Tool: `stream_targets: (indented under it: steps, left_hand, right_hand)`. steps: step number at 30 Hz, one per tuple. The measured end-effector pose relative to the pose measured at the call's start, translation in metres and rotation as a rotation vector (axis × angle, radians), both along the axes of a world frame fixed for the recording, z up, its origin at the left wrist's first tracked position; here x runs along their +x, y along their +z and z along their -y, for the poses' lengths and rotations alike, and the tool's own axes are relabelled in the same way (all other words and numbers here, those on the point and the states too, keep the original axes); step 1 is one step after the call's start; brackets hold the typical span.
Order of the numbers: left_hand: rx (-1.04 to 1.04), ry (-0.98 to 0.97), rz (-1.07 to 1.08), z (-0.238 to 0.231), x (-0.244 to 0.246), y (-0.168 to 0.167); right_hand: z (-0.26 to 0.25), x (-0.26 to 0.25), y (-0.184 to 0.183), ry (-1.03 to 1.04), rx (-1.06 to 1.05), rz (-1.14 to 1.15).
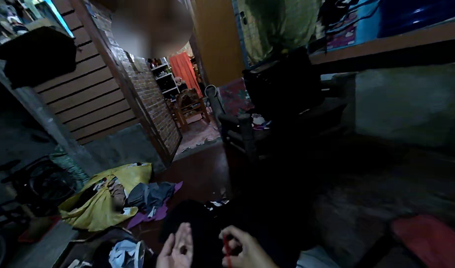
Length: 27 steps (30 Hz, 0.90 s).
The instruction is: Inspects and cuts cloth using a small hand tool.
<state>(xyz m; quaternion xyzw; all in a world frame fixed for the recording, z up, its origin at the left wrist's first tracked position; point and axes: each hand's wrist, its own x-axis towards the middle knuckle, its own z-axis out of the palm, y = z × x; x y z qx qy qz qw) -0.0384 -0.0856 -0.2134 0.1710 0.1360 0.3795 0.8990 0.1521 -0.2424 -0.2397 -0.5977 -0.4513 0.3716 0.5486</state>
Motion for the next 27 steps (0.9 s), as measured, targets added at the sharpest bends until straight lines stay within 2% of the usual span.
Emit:
stream_targets:
  steps: [3, 8, 13, 16, 18, 21, 25, 27]
  left_hand:
    - [0.023, -0.033, -0.079, 0.027, 0.017, 0.013]
    - [0.036, -0.133, 0.004, 0.046, 0.017, 0.027]
    - [0.050, -0.212, 0.101, 0.050, 0.010, 0.025]
    - [0.091, -0.225, 0.085, 0.053, 0.007, 0.025]
    - [0.093, -0.236, 0.077, 0.054, 0.006, 0.025]
    - [0.083, -0.265, 0.083, 0.055, 0.006, 0.025]
    - [0.234, -0.251, 0.031, 0.064, 0.008, 0.025]
    - [0.272, -0.201, -0.002, 0.072, 0.009, 0.022]
  right_hand:
    - [0.008, 0.015, 0.022, -0.073, 0.040, -0.130]
    - [0.018, 0.023, 0.044, -0.136, 0.113, -0.175]
    - [0.027, 0.013, 0.059, -0.021, 0.141, -0.382]
    - [0.029, 0.002, 0.068, -0.018, 0.203, -0.392]
    - [0.027, -0.003, 0.074, -0.050, 0.247, -0.291]
    - [0.020, -0.005, 0.071, -0.133, 0.314, 0.000]
    - [0.013, -0.010, 0.071, -0.140, 0.376, 0.387]
    - [0.015, -0.026, 0.077, -0.106, 0.311, 0.572]
